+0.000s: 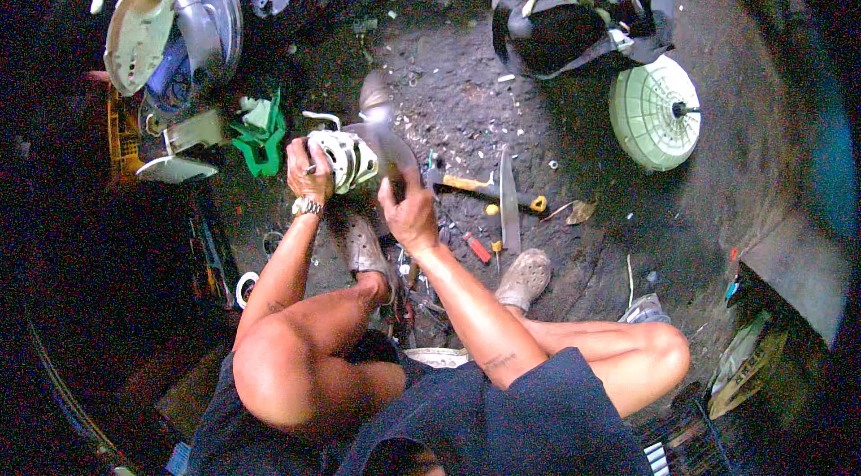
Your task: The person sits on the floor and uses a hammer and a metal bar to repeatedly strike a cylindrical mechanical component, likely to dislodge or adjust internal parts. The person occasionally wipes the component with a cloth and repositions it on a metal plate.
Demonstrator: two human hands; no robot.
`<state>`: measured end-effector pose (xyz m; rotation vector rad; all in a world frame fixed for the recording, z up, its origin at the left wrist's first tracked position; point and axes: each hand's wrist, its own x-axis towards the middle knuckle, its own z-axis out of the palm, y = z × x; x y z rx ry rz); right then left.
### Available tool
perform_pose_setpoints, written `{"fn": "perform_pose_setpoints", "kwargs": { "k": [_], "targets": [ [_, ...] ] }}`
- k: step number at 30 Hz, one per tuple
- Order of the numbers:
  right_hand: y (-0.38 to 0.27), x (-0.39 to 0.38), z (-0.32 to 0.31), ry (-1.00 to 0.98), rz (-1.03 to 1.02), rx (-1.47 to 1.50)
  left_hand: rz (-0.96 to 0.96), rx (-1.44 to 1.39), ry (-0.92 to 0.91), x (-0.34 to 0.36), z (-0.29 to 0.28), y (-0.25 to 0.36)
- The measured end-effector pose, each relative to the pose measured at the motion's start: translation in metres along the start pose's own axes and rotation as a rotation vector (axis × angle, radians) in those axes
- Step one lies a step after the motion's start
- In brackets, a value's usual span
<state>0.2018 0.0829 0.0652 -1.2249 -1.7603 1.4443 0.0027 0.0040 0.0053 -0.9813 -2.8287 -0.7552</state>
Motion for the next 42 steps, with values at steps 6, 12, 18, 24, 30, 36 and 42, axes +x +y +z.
{"fn": "perform_pose_setpoints", "kwargs": {
  "k": [6,12,18,24,30,36,42],
  "targets": [
    [0.027,-0.009,-0.007,-0.245,0.296,-0.178,-0.112,-0.023,-0.005,-0.008,0.001,-0.012],
    [-0.096,0.006,-0.048,-0.088,-0.050,0.632,-0.112,0.127,-0.018,0.002,0.000,-0.001],
    [0.031,-0.007,0.010,-0.486,0.495,-0.348,-0.016,0.227,-0.041,0.010,-0.002,0.023],
    [-0.021,0.018,-0.016,-0.277,0.200,-0.144,-0.070,0.140,-0.039,0.006,0.001,-0.001],
    [-0.088,0.012,-0.018,-0.089,-0.149,0.860,-0.080,0.121,-0.026,0.007,-0.003,-0.011],
    [0.043,-0.012,0.017,-0.464,0.463,-0.324,0.131,0.166,-0.054,0.017,-0.008,0.001],
    [0.024,-0.008,-0.017,-0.397,0.349,-0.277,0.067,-0.065,0.067,0.002,-0.007,-0.031]
  ]
}}
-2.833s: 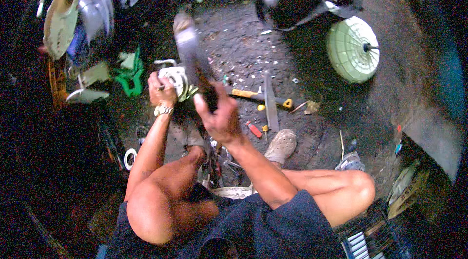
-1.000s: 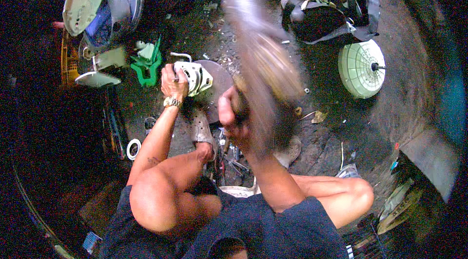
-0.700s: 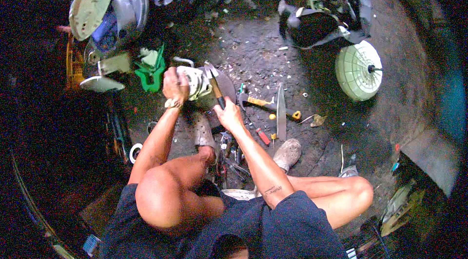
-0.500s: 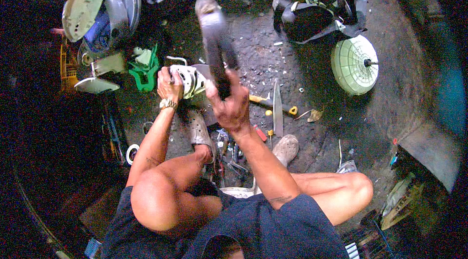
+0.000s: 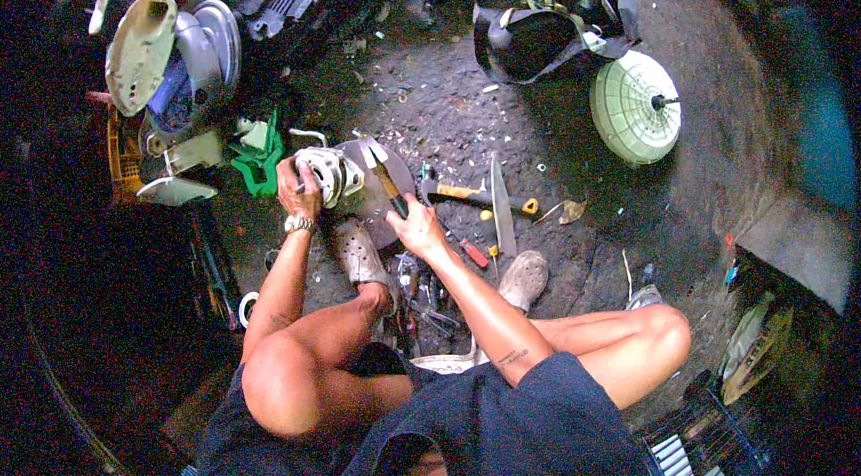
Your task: The person sits on the floor and uses a hammer and a metal bar to repeatedly strike a cylindrical mechanical component, likely to dislodge or adjust internal parts. The person occasionally wipes the component with a cloth and repositions it on a metal plate.
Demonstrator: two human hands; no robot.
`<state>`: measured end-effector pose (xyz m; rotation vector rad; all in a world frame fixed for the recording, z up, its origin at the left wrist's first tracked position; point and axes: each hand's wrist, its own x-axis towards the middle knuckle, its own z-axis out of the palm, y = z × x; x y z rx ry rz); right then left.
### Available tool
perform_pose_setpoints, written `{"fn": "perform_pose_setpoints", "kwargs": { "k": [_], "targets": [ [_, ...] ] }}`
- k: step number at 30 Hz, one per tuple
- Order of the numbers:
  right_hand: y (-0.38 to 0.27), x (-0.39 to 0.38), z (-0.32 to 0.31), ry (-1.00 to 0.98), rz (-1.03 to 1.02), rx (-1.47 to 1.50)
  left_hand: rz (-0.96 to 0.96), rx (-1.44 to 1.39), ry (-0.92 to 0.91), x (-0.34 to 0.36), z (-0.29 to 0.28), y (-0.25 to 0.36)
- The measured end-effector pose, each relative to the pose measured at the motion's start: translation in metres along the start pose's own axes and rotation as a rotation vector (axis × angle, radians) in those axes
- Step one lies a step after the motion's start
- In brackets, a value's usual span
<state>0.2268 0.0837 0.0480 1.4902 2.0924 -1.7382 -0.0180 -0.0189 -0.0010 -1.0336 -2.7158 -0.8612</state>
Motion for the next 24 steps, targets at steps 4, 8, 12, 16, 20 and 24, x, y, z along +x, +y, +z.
{"fn": "perform_pose_setpoints", "kwargs": {
  "k": [4,8,12,16,20,24],
  "targets": [
    [0.004,-0.008,-0.001,0.026,-0.042,0.045,0.098,-0.046,-0.039,0.006,-0.001,0.015],
    [-0.029,-0.016,-0.003,0.064,-0.102,0.031,0.083,-0.029,-0.046,0.004,-0.003,0.007],
    [-0.073,-0.021,-0.022,0.123,-0.355,0.352,0.044,-0.017,-0.072,0.003,-0.009,0.007],
    [-0.046,-0.002,0.001,0.155,-0.415,0.077,0.048,-0.015,-0.077,0.002,-0.004,0.010],
    [-0.017,0.031,0.031,-0.018,0.077,-0.059,0.223,-0.043,-0.127,0.014,-0.012,0.016],
    [-0.043,0.024,-0.003,-0.023,0.033,0.025,0.146,0.004,-0.092,0.003,-0.008,0.011]
  ]
}}
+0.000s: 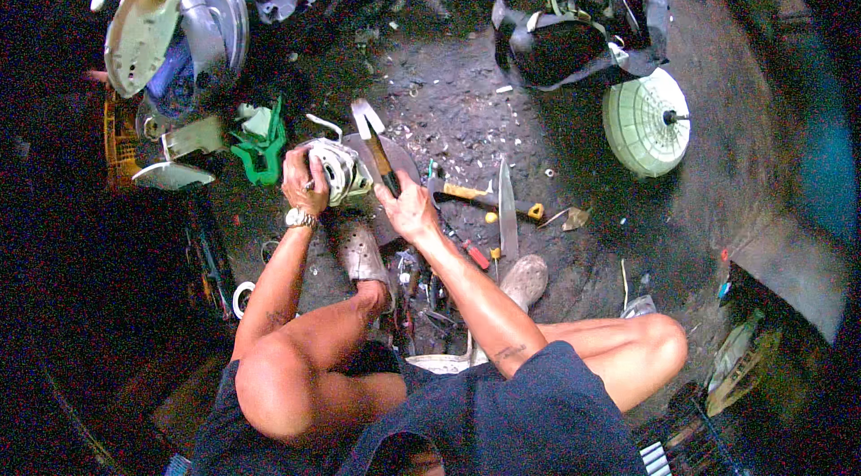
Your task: The person sits on the floor and uses a hammer and a metal bar to repeatedly strike a cylindrical mechanical component, likely to dislodge or adjust internal parts. The person occasionally wipes the component with a cloth and repositions it on a metal plate.
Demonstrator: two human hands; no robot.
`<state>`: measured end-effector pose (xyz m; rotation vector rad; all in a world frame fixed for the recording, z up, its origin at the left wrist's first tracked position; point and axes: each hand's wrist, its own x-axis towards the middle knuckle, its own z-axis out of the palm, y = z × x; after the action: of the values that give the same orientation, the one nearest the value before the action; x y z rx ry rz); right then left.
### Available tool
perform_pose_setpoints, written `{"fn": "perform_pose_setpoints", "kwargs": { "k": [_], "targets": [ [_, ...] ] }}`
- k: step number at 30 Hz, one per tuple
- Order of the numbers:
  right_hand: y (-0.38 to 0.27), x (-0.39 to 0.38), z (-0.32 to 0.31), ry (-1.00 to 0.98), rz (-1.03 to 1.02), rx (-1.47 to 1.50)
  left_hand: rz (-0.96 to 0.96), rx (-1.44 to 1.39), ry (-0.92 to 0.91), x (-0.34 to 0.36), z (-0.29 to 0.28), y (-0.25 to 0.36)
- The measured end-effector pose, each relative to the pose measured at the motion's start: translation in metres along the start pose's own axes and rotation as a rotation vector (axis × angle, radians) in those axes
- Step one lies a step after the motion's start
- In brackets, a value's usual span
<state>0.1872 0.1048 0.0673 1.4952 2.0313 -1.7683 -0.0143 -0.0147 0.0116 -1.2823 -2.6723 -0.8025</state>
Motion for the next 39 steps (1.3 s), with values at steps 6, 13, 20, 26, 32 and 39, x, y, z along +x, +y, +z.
{"fn": "perform_pose_setpoints", "kwargs": {
  "k": [6,13,20,26,32,39],
  "targets": [
    [-0.066,-0.041,-0.021,0.275,-0.655,0.832,-0.016,-0.031,0.013,-0.002,-0.006,-0.005],
    [0.049,-0.016,0.038,-0.007,0.033,-0.001,0.075,-0.079,-0.037,0.000,-0.004,-0.006],
    [0.061,-0.029,0.031,-0.001,0.019,0.200,0.000,-0.127,0.004,0.005,-0.001,-0.014],
    [0.045,-0.040,0.017,-0.068,-0.034,0.132,-0.048,-0.380,-0.159,0.013,-0.010,-0.049],
    [0.014,-0.060,-0.008,-0.177,-0.083,-0.021,-0.427,-0.736,-0.033,-0.002,-0.017,-0.091],
    [-0.029,-0.060,-0.006,-0.308,-0.113,-0.169,-0.913,-1.191,-0.016,-0.012,-0.002,-0.137]
  ]
}}
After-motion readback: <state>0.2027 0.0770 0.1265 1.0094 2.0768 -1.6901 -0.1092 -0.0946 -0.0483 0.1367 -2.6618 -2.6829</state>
